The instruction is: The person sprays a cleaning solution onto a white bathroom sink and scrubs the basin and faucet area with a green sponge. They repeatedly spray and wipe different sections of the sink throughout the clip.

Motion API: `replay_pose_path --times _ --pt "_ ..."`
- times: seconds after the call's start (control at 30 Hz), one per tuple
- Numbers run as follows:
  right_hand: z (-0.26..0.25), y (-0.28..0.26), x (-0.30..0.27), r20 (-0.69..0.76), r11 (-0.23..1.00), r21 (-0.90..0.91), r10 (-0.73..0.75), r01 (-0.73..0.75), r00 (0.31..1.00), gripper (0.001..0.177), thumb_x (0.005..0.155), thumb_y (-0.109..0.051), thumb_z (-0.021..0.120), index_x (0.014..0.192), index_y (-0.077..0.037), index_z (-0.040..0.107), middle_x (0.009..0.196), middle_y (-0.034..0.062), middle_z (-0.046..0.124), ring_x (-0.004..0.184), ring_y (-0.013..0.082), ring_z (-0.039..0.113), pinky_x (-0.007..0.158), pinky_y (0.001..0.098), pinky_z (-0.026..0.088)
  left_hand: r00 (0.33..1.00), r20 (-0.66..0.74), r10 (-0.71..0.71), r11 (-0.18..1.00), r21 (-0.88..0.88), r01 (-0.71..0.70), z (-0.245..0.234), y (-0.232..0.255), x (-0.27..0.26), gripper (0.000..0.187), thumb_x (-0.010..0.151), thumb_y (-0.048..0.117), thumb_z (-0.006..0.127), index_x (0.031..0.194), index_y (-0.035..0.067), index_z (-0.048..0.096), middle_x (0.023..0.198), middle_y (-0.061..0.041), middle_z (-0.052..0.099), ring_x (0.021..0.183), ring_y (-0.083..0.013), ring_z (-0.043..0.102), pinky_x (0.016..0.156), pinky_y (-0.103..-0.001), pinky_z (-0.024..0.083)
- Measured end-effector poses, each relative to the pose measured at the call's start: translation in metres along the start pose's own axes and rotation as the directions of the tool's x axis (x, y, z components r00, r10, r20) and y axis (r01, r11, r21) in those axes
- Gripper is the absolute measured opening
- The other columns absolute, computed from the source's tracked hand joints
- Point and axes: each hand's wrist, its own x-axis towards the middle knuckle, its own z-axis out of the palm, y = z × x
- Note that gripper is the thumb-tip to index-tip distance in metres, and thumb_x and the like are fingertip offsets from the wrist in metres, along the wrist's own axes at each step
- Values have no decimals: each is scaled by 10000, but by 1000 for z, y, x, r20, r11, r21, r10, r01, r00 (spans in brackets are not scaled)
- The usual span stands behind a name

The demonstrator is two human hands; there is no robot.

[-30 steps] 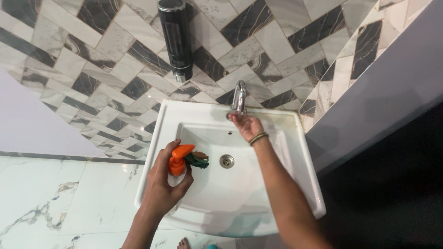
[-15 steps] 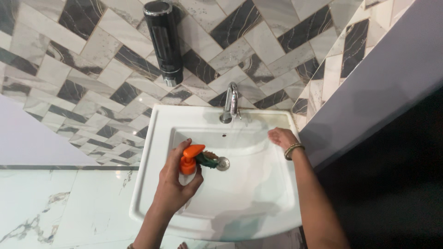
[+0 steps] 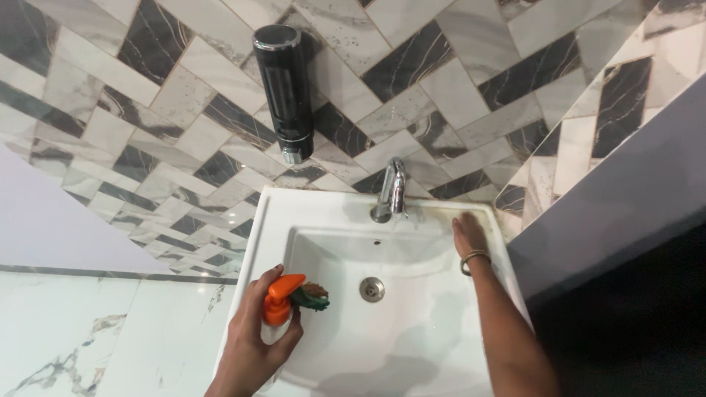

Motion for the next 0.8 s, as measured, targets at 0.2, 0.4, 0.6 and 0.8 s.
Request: replay_pose_path --times 0.2,0.4,0.6,0.8 --pt "1 1 24 -90 624 778 -2 72 996 663 1188 -431 329 1460 148 504 1517 310 530 1451 420 460 1256 434 327 998 26 -56 998 -14 56 -1 -15 12 818 696 13 785 1433 150 458 1203 -138 655 1079 -307 691 940 -409 538" --pt "67 -46 16 60 869 458 -239 186 969 556 1034 -396 369 1399 -35 582 1448 134 589 1260 277 600 1074 385 460 998 42 -36 998 -50 38 1 -20 20 819 695 -1 783 1438 126 462 1233 -151 652 1103 -321 686 957 -421 526" --pt "100 -91 -5 -216 975 220 57 -9 975 457 1127 -368 355 1151 -79 707 1263 136 726 1210 294 653 1108 421 515 998 20 -59 998 -28 60 -13 -24 21 811 695 12 782 1434 132 470 1257 -150 663 1115 -319 698 949 -417 544" --pt "124 -121 -47 -291 745 307 -520 593 803 485 1111 -212 436 1474 106 487 1493 324 465 1366 483 392 1143 547 300 998 -38 -42 998 -54 39 -27 -27 18 803 699 5 768 1438 125 477 1224 -152 669 1102 -320 697 941 -413 544"
